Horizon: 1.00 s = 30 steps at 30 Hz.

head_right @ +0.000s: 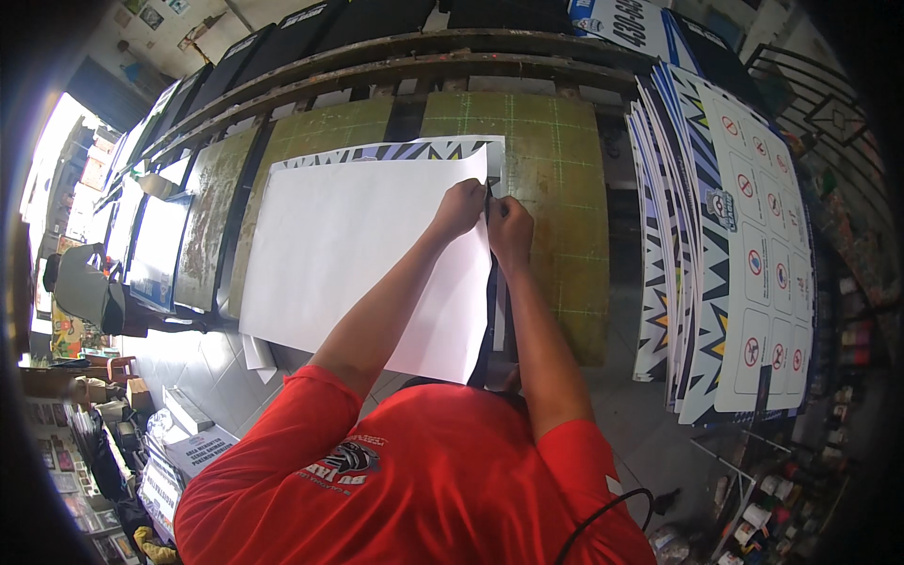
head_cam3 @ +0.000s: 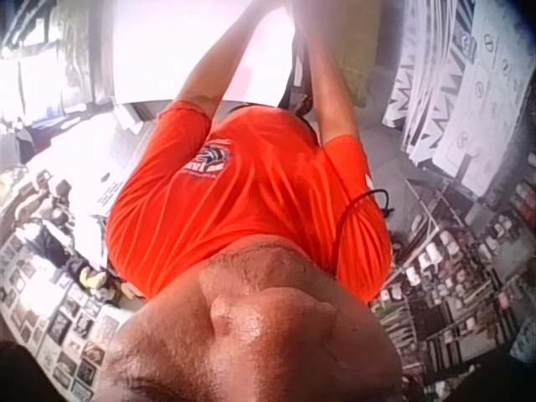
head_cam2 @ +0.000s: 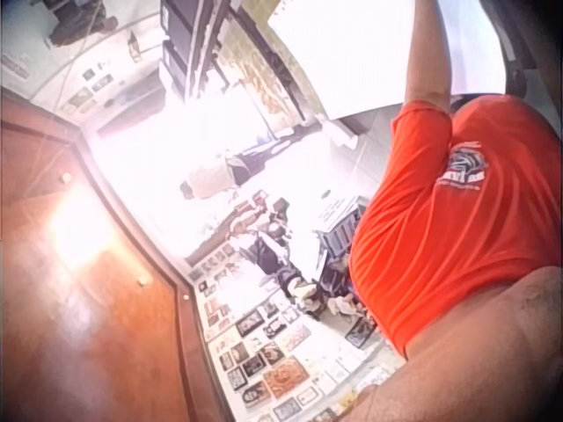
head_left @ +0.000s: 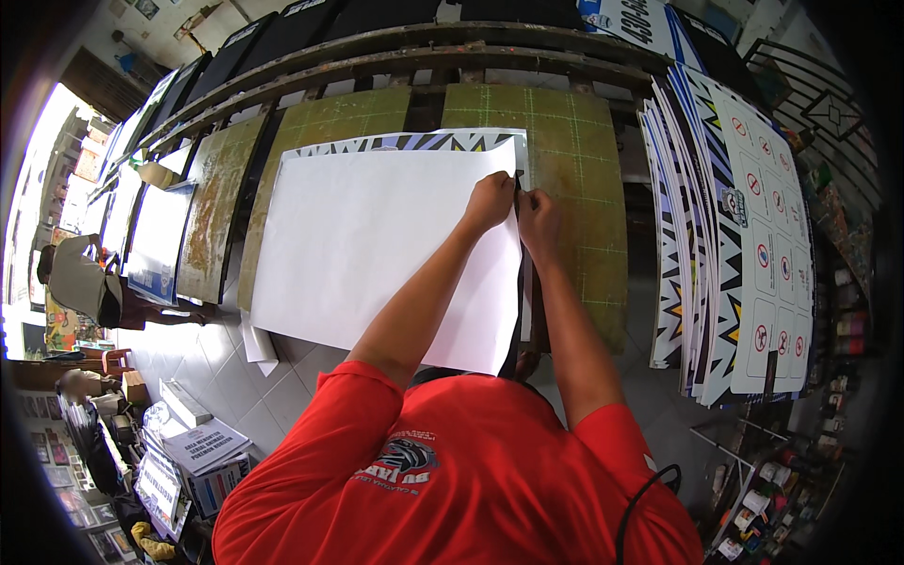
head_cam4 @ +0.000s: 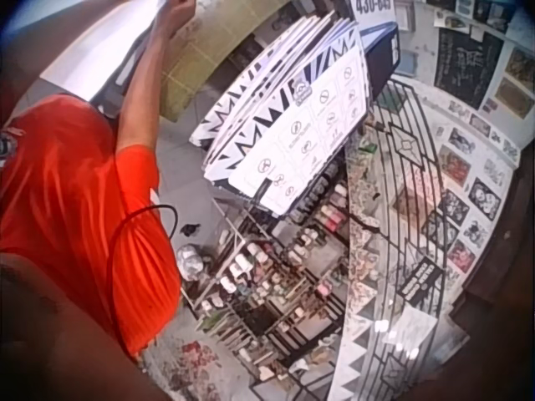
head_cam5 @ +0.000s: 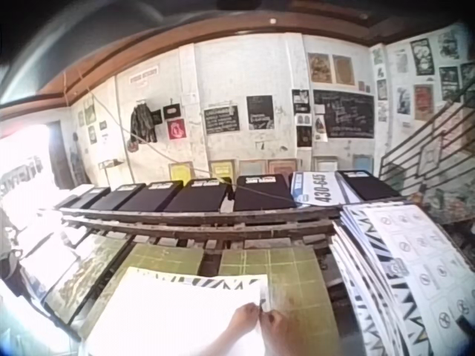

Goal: The person applies a white adhesive sheet to a printed sign on a workbench. They smooth the sheet with their hands and use a small black tool to press the edges. They then spray the surface with a liquid from a bottle and apply a second printed sheet, smoothing it out and trimming the edges with the tool.

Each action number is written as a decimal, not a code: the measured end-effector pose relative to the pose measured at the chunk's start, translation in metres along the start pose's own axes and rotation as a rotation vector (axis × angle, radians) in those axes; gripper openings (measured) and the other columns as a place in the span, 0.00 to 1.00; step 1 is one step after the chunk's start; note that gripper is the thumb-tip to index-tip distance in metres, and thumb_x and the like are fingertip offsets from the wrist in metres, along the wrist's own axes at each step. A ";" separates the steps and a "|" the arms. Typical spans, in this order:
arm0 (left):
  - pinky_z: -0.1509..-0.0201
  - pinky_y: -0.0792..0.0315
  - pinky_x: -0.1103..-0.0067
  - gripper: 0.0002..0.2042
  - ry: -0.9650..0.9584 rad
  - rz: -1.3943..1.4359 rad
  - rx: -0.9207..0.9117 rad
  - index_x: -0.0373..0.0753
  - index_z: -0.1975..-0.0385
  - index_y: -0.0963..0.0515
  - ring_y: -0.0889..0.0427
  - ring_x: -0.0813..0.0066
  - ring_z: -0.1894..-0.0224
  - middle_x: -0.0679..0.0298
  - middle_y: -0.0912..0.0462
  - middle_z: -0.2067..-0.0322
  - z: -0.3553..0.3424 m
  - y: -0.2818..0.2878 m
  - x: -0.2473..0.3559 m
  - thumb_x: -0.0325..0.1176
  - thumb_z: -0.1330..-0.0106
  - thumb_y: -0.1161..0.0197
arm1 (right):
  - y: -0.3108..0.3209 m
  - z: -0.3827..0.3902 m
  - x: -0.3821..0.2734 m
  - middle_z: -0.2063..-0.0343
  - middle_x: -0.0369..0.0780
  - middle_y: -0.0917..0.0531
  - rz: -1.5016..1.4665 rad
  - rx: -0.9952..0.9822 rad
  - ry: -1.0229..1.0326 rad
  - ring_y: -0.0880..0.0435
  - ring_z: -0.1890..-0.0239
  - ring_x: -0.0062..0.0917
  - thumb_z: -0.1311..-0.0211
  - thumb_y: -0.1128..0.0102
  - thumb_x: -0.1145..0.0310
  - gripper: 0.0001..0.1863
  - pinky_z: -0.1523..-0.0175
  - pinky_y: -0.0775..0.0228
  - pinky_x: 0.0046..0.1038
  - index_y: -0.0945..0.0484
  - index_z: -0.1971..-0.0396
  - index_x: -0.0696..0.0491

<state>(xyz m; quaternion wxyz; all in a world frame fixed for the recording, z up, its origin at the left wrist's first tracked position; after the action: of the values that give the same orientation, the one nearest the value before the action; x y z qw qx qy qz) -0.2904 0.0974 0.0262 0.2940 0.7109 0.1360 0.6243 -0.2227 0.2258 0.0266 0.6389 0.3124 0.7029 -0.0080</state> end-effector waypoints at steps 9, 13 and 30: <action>0.56 0.27 0.58 0.14 -0.050 0.037 0.049 0.30 0.72 0.23 0.20 0.38 0.63 0.40 0.19 0.69 0.007 0.001 -0.007 0.35 0.32 0.50 | -0.004 -0.005 0.020 0.71 0.52 0.16 0.153 -0.006 -0.018 0.17 0.65 0.50 0.37 0.43 0.60 0.16 0.59 0.27 0.41 0.20 0.70 0.59; 0.55 0.28 0.58 0.16 -0.018 -0.026 -0.033 0.29 0.72 0.24 0.20 0.39 0.62 0.39 0.20 0.69 0.007 -0.011 -0.007 0.37 0.31 0.50 | -0.007 -0.021 0.016 0.68 0.51 0.15 -0.024 0.033 -0.094 0.16 0.63 0.47 0.37 0.41 0.59 0.16 0.57 0.26 0.39 0.19 0.68 0.58; 0.64 0.26 0.63 0.13 0.135 0.263 -0.054 0.29 0.73 0.24 0.19 0.46 0.72 0.44 0.20 0.76 0.011 -0.005 -0.028 0.33 0.33 0.48 | -0.017 -0.052 0.038 0.69 0.52 0.16 0.095 -0.013 -0.050 0.17 0.62 0.50 0.39 0.40 0.61 0.13 0.57 0.27 0.40 0.19 0.68 0.58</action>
<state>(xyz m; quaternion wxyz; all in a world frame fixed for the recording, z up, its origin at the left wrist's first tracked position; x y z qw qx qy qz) -0.2844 0.0827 0.0001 0.2191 0.6708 0.0443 0.7072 -0.2767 0.2496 -0.0051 0.6579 0.3409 0.6713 0.0189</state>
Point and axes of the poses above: each hand's wrist, its own z-axis away from the middle knuckle, its own y-axis out of the back of the hand, x = y × z, the point moved 10 cm from there along -z, towards the middle knuckle
